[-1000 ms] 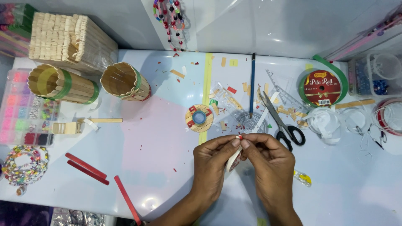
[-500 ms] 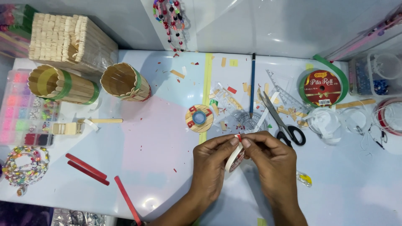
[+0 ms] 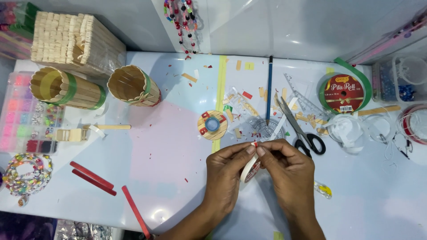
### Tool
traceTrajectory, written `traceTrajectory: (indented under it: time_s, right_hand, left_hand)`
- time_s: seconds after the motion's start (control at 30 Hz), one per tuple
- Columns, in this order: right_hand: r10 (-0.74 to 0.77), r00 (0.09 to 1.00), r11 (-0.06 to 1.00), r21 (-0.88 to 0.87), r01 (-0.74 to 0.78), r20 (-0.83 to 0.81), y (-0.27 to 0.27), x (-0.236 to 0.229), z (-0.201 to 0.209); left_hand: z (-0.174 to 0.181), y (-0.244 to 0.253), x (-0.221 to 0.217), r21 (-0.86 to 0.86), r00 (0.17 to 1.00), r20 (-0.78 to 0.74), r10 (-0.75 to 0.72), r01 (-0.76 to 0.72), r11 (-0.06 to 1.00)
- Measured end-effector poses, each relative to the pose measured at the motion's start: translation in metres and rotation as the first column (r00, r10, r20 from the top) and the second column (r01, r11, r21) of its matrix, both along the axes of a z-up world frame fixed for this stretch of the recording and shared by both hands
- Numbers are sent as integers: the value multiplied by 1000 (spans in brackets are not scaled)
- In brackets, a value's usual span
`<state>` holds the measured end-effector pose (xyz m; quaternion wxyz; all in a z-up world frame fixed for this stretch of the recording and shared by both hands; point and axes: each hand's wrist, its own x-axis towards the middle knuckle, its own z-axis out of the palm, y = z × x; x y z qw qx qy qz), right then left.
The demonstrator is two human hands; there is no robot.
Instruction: A person is seen assembling a small decorative item, using scissors to cut tape and carefully applying it to a circular frame.
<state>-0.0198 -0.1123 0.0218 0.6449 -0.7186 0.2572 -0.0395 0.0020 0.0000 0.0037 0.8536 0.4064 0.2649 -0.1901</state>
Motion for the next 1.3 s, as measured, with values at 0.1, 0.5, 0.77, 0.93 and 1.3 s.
traceTrajectory:
  time_s: [0.1, 0.5, 0.77, 0.93, 1.3]
  right_hand:
    - [2, 1000, 1000, -25, -3, -29, -1, 1, 1]
    - [67, 995, 997, -37, -70, -75, -10, 2, -8]
    - [164, 986, 980, -113, -162, 11, -12, -1, -9]
    - [398, 915, 828, -458, -325, 71, -10, -12, -21]
    - [623, 778, 567, -639, -520, -82, -8, -15, -29]
  left_hand:
    - [-2, -1, -1, -2, 1000, 26, 11, -11, 1000]
    - [-9, 3, -3, 98, 986, 166, -20, 3, 995]
    - [-7, 5, 2, 100, 988, 157, 2, -18, 995]
    - [-12, 7, 4, 62, 991, 120, 59, -67, 996]
    - [-3, 15, 3, 0, 992, -90, 86, -86, 996]
